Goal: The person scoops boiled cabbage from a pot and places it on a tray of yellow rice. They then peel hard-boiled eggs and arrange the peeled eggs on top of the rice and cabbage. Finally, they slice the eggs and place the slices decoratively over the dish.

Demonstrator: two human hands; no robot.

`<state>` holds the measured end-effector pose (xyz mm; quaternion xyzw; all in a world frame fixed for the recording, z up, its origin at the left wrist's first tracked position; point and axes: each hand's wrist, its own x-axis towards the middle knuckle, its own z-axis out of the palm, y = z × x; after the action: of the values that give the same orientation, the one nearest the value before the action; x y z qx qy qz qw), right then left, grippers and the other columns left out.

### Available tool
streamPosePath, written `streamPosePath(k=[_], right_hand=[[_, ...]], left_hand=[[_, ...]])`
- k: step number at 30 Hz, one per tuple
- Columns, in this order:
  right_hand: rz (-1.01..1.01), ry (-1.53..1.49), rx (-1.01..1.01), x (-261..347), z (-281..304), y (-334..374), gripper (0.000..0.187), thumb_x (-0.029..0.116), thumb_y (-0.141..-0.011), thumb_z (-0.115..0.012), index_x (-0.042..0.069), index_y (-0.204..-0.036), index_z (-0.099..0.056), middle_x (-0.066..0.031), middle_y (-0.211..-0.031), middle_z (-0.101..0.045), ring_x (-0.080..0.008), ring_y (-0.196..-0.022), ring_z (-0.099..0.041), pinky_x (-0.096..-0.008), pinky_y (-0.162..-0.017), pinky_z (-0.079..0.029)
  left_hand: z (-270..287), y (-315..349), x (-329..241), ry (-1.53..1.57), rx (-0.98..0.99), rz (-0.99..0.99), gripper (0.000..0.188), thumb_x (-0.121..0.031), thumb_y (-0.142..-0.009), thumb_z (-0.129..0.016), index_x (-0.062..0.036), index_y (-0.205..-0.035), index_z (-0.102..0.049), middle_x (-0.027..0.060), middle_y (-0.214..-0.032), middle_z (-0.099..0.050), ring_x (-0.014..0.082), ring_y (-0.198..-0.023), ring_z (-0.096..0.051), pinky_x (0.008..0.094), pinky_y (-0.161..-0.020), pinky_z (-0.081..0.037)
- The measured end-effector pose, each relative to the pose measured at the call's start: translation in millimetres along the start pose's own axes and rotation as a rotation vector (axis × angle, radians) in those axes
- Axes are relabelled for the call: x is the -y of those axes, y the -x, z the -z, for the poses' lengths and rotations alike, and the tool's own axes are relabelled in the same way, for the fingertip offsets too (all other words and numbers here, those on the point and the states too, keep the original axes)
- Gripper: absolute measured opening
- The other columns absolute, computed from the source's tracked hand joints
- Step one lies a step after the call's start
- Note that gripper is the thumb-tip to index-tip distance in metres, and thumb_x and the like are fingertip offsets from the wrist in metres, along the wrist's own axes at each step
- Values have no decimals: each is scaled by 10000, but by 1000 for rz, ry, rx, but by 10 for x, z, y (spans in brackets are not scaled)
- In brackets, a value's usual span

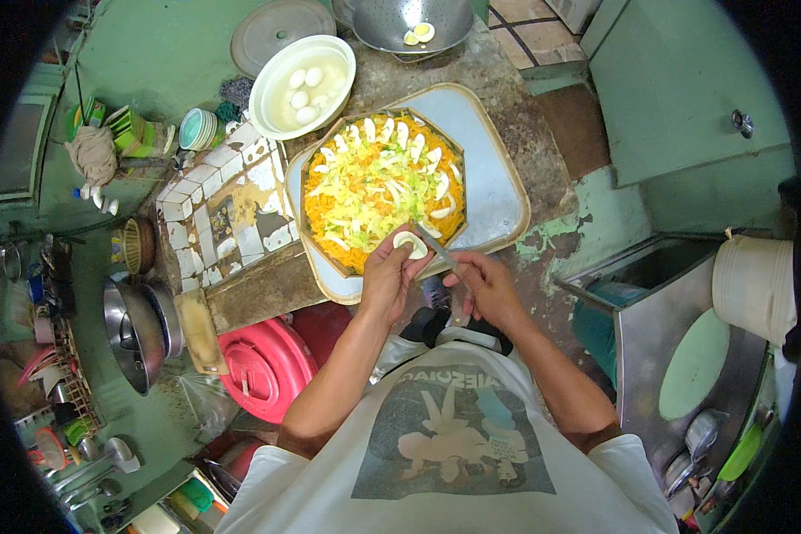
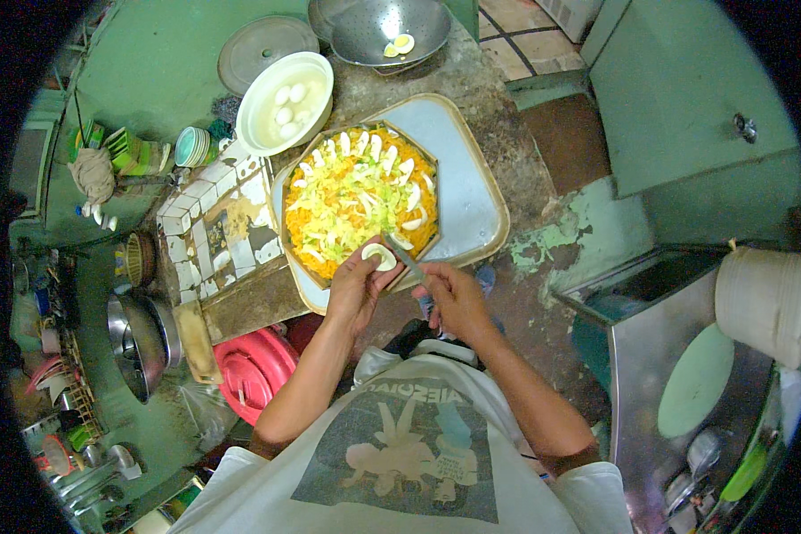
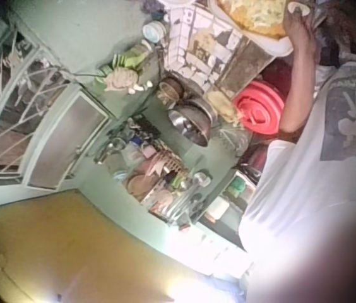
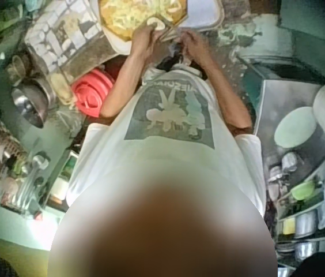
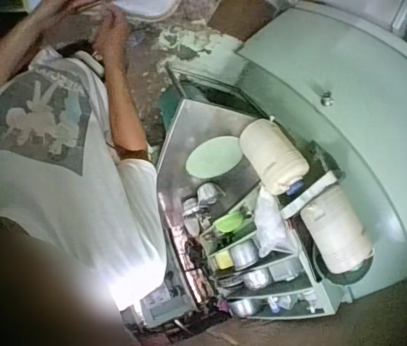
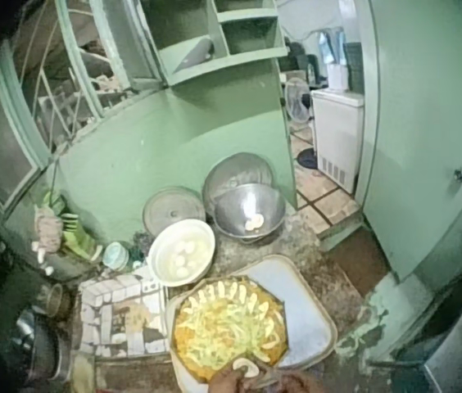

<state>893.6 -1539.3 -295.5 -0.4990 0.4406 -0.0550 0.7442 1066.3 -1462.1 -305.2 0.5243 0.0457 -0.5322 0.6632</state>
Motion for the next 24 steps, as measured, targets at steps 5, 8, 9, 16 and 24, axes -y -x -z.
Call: streamPosePath(k=[5,8,9,16,24], right_hand=[[257,221,-20,-223,-151,304,249,91,-957,-575,29,-1192,-627,-132,-955,-668,-170,-707,-617,-313,-669,-515],[272,193,-62,-394,-183,222,247,87,-954,-584,32,-1190,-631,-145,-987,-654,-182,-790,-626,-331,-736,-514],[352,207,-76,-433,-191,192,246,92,-955,-584,31,-1189,-631,-150,-998,-655,-184,-784,-630,-330,-727,-516],[146,46,-54,-306,-267,17,255,114,-969,-568,12,-1196,-624,-138,-1042,-677,-162,-724,-649,-294,-630,-519],[222,1,-37,-382,-488,297,272,124,-965,-594,35,-1220,-615,-68,-944,-660,-101,-704,-594,-252,-605,-486]], left_hand=[[72,124,49,41,-57,-28,333,7,-965,-464,69,-1291,-486,198,-1216,-602,312,-1124,-630,395,-976,-554],[137,173,53,24,-34,38,339,5,-963,-474,72,-1296,-488,207,-1226,-601,326,-1157,-617,395,-974,-556],[160,179,43,11,-26,32,335,5,-963,-477,72,-1291,-492,205,-1219,-604,318,-1145,-622,394,-969,-559],[256,145,-72,-51,9,11,385,-3,-990,-464,63,-1369,-450,169,-1215,-604,230,-1029,-653,357,-940,-569],[312,168,-57,-76,-28,14,373,-16,-993,-478,61,-1357,-456,176,-1243,-596,264,-1101,-644,339,-931,-566]])
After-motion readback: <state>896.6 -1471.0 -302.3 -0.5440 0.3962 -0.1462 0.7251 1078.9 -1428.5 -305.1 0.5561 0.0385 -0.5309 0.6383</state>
